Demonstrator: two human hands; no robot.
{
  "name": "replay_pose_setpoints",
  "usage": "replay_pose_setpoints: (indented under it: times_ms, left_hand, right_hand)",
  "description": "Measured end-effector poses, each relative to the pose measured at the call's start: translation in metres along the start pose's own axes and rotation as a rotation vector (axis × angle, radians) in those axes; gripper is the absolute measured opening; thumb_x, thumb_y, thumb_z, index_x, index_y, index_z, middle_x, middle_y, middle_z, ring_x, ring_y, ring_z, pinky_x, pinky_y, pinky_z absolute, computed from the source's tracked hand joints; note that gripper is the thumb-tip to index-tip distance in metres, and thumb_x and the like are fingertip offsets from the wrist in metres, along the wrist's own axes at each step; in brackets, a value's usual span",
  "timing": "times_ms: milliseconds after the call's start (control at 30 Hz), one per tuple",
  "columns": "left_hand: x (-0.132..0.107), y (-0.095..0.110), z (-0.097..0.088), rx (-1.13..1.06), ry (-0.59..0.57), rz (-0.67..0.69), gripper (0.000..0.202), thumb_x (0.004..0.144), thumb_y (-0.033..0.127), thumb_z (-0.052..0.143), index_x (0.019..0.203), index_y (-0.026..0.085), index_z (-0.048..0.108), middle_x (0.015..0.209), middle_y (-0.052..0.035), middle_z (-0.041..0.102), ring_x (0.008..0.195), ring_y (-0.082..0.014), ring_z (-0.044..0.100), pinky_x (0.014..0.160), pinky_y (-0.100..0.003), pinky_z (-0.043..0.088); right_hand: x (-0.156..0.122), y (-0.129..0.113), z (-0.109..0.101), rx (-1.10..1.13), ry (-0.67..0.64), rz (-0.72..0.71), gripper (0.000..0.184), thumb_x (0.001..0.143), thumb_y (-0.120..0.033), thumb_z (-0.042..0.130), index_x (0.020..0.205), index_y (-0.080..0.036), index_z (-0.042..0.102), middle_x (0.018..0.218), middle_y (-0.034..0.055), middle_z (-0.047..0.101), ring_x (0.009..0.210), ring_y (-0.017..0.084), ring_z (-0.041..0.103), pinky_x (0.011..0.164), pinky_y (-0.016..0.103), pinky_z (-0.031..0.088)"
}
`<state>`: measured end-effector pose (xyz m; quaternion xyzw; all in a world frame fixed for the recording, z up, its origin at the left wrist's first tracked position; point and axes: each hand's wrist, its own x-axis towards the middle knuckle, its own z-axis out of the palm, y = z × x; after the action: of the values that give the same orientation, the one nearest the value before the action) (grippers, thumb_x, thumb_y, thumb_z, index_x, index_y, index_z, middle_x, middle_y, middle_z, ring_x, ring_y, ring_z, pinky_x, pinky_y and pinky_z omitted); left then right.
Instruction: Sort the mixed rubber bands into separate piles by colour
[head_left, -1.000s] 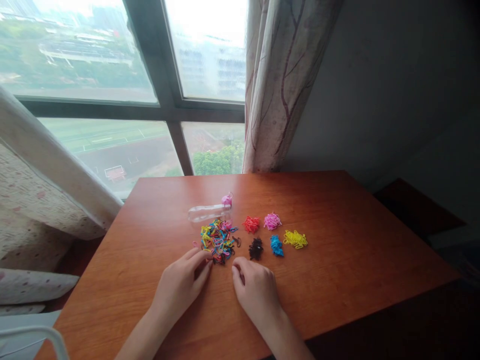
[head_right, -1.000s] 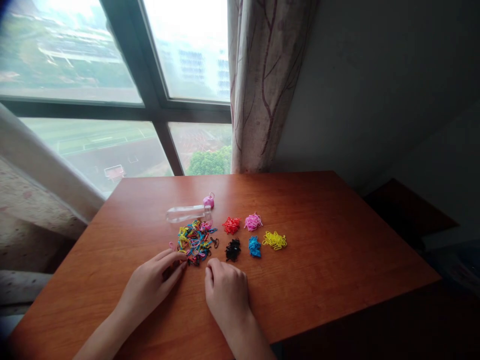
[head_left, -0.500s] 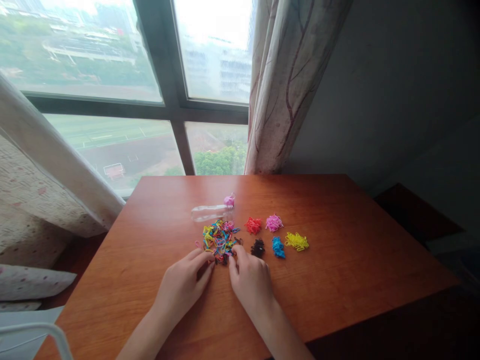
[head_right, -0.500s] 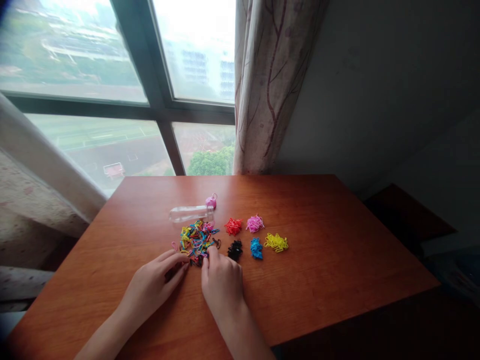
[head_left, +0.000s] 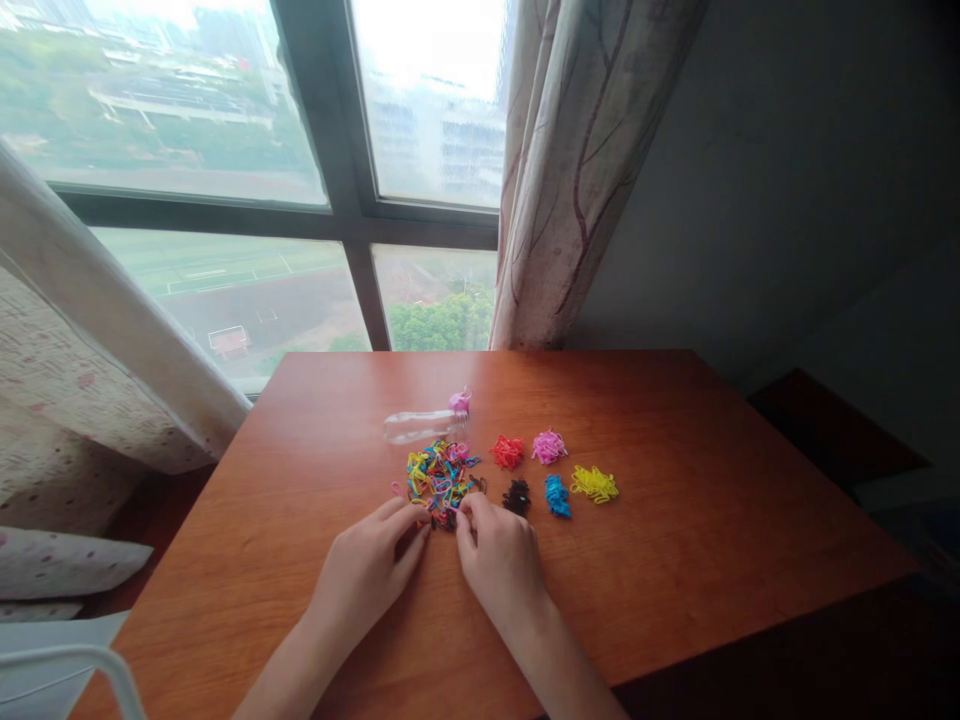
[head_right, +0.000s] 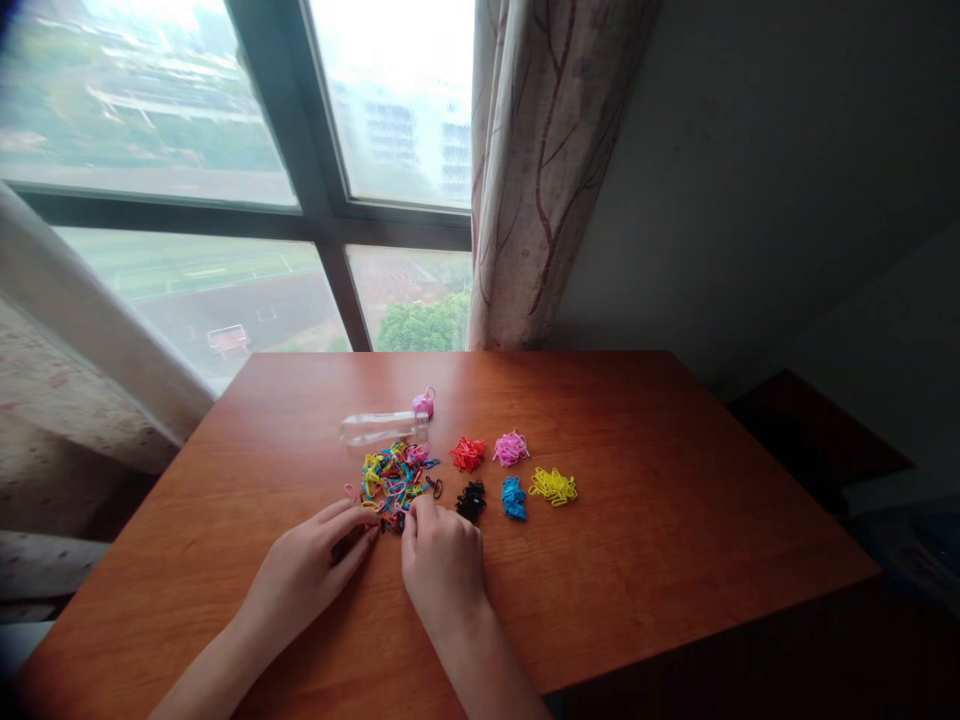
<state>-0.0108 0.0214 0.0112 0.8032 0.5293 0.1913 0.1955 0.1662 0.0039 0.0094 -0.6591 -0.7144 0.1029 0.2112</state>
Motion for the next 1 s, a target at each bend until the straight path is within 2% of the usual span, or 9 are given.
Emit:
replay_pose_setpoints:
  times_ms: [133, 233, 400, 533, 700, 1000]
  left_hand:
    - [-0.001, 0.001, 0.000, 0.004, 0.001, -0.002, 0.021, 0.093, 0.028, 0.046, 0.096, 0.027, 0.068, 0.097, -0.0013, 0.070, 0.081, -0.0159, 0.068, 0.071, -0.023, 0.051]
    - [-0.001, 0.001, -0.001, 0.009, 0.000, 0.001, 0.022, 0.094, 0.029, 0.046, 0.096, 0.027, 0.068, 0.097, -0.0011, 0.070, 0.081, -0.0160, 0.068, 0.071, -0.024, 0.051]
    - [-0.001, -0.001, -0.001, 0.016, 0.015, 0.019, 0.023, 0.093, 0.031, 0.046, 0.096, 0.028, 0.068, 0.098, -0.0010, 0.071, 0.081, -0.0165, 0.069, 0.069, -0.023, 0.051]
    - [-0.001, -0.003, 0.000, 0.026, 0.015, 0.014, 0.022, 0.093, 0.031, 0.046, 0.095, 0.028, 0.068, 0.099, -0.0005, 0.072, 0.082, -0.0167, 0.069, 0.069, -0.023, 0.051]
    - [-0.001, -0.003, 0.001, 0.039, -0.002, 0.005, 0.022, 0.094, 0.031, 0.046, 0.095, 0.028, 0.067, 0.099, -0.0004, 0.071, 0.083, -0.0174, 0.070, 0.069, -0.024, 0.051]
    - [-0.001, -0.002, 0.000, 0.029, -0.020, 0.011, 0.023, 0.095, 0.031, 0.045, 0.096, 0.027, 0.067, 0.100, -0.0004, 0.070, 0.085, -0.0174, 0.069, 0.071, -0.025, 0.051]
  right_hand:
    - [-0.003, 0.001, -0.003, 0.077, 0.059, -0.034, 0.009, 0.092, -0.017, 0.054, 0.088, -0.022, 0.061, 0.074, -0.0007, 0.069, 0.067, 0.015, 0.065, 0.058, 0.023, 0.031]
    - [0.000, 0.012, -0.016, 0.116, 0.111, -0.036, 0.012, 0.094, -0.021, 0.051, 0.089, -0.022, 0.063, 0.071, -0.0010, 0.068, 0.063, 0.014, 0.063, 0.058, 0.023, 0.031]
    - [0.025, 0.061, -0.053, 0.015, 0.190, 0.122, 0.016, 0.093, -0.028, 0.052, 0.085, -0.023, 0.066, 0.067, -0.0008, 0.067, 0.062, 0.015, 0.061, 0.057, 0.024, 0.030]
    - [0.050, 0.102, -0.071, -0.116, 0.161, 0.286, 0.012, 0.091, -0.029, 0.057, 0.087, -0.025, 0.067, 0.068, -0.0017, 0.067, 0.065, 0.015, 0.061, 0.056, 0.024, 0.028]
    - [0.065, 0.120, -0.070, -0.225, 0.059, 0.380, 0.010, 0.091, -0.031, 0.059, 0.088, -0.026, 0.068, 0.071, 0.0000, 0.068, 0.067, 0.016, 0.061, 0.054, 0.025, 0.023]
    - [0.071, 0.124, -0.062, -0.216, 0.034, 0.374, 0.011, 0.090, -0.028, 0.059, 0.090, -0.025, 0.070, 0.075, 0.0018, 0.069, 0.070, 0.016, 0.062, 0.054, 0.025, 0.025]
